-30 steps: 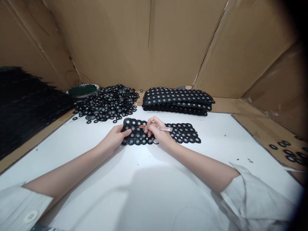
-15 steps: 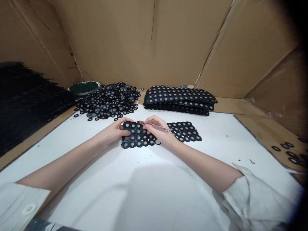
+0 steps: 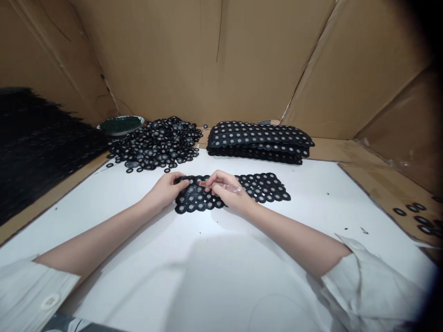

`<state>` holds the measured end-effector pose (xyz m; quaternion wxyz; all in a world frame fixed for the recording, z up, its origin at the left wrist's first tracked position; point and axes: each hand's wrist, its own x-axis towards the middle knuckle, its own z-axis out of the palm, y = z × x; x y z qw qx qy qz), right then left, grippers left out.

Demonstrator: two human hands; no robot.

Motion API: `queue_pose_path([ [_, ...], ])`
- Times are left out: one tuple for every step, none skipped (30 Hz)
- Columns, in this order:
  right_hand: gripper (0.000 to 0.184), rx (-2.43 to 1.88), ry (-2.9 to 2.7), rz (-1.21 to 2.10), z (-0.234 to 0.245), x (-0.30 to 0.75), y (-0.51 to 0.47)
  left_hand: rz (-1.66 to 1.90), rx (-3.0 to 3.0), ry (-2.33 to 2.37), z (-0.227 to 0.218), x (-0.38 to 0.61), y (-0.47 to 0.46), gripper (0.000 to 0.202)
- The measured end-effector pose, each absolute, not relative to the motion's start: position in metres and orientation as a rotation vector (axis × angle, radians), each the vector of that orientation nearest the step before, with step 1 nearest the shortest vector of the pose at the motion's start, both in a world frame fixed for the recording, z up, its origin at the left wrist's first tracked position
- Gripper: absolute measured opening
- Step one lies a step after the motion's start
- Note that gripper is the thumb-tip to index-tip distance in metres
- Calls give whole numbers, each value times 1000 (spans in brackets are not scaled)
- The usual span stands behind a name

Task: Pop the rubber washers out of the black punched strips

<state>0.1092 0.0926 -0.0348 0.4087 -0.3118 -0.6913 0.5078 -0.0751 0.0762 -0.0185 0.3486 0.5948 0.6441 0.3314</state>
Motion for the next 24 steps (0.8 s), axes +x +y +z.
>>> queue_pose_path([
  [12, -786, -1770, 1260, -37, 109, 93, 871, 1514, 1645, -20, -74, 76, 23],
  [12, -788, -1800, 1243, -38, 109, 93, 883, 1486, 1622, -21, -73, 75, 23],
  [12, -790, -1831, 1224, -39, 109, 93, 896, 1457, 1606, -22, -72, 74, 23],
  [12, -792, -1863, 1201, -40, 109, 93, 909, 1427, 1598, -23, -71, 73, 23],
  [12, -793, -1895, 1175, -40, 109, 92, 921, 1394, 1600, -24, -69, 71, 24],
  [12, -798, -1921, 1147, -40, 109, 92, 934, 1360, 1610, -24, -67, 70, 24],
  [11, -805, -1938, 1121, -40, 108, 91, 943, 1328, 1623, -23, -66, 68, 24],
  [11, -814, -1943, 1103, -40, 108, 91, 947, 1302, 1634, -22, -64, 66, 24],
  [10, -823, -1934, 1099, -39, 108, 90, 947, 1283, 1641, -21, -62, 65, 24],
  [10, -827, -1914, 1114, -38, 107, 90, 941, 1277, 1645, -19, -62, 64, 24],
  [9, -821, -1885, 1146, -37, 107, 91, 927, 1287, 1653, -18, -61, 64, 23],
  [8, -806, -1849, 1193, -36, 107, 91, 911, 1318, 1671, -16, -62, 64, 22],
  [7, -788, -1811, 1247, -35, 107, 91, 896, 1365, 1697, -15, -63, 65, 21],
  [6, -774, -1776, 1296, -35, 108, 92, 881, 1428, 1734, -15, -64, 66, 21],
  [6, -765, -1752, 1333, -34, 108, 92, 863, 1498, 1773, -15, -65, 68, 20],
  [6, -764, -1743, 1351, -34, 108, 92, 847, 1569, 1802, -15, -67, 69, 20],
  [7, -768, -1748, 1351, -34, 108, 93, 832, 1630, 1822, -15, -68, 71, 20],
  [7, -770, -1764, 1338, -35, 108, 93, 813, 1677, 1835, -16, -69, 72, 21],
  [7, -767, -1787, 1320, -37, 108, 93, 788, 1715, 1850, -17, -70, 73, 21],
  [7, -761, -1812, 1299, -38, 108, 93, 765, 1747, 1867, -18, -70, 73, 22],
  [7, -758, -1840, 1272, -40, 107, 93, 749, 1780, 1884, -19, -69, 73, 22],
  [7, -759, -1873, 1238, -41, 107, 92, 736, 1814, 1906, -21, -68, 73, 22],
  [7, -764, -1906, 1195, -42, 106, 92, 727, 1847, 1932, -22, -67, 72, 22],
  [7, -771, -1936, 1150, -42, 105, 91, 724, 1875, 1952, -22, -66, 72, 23],
])
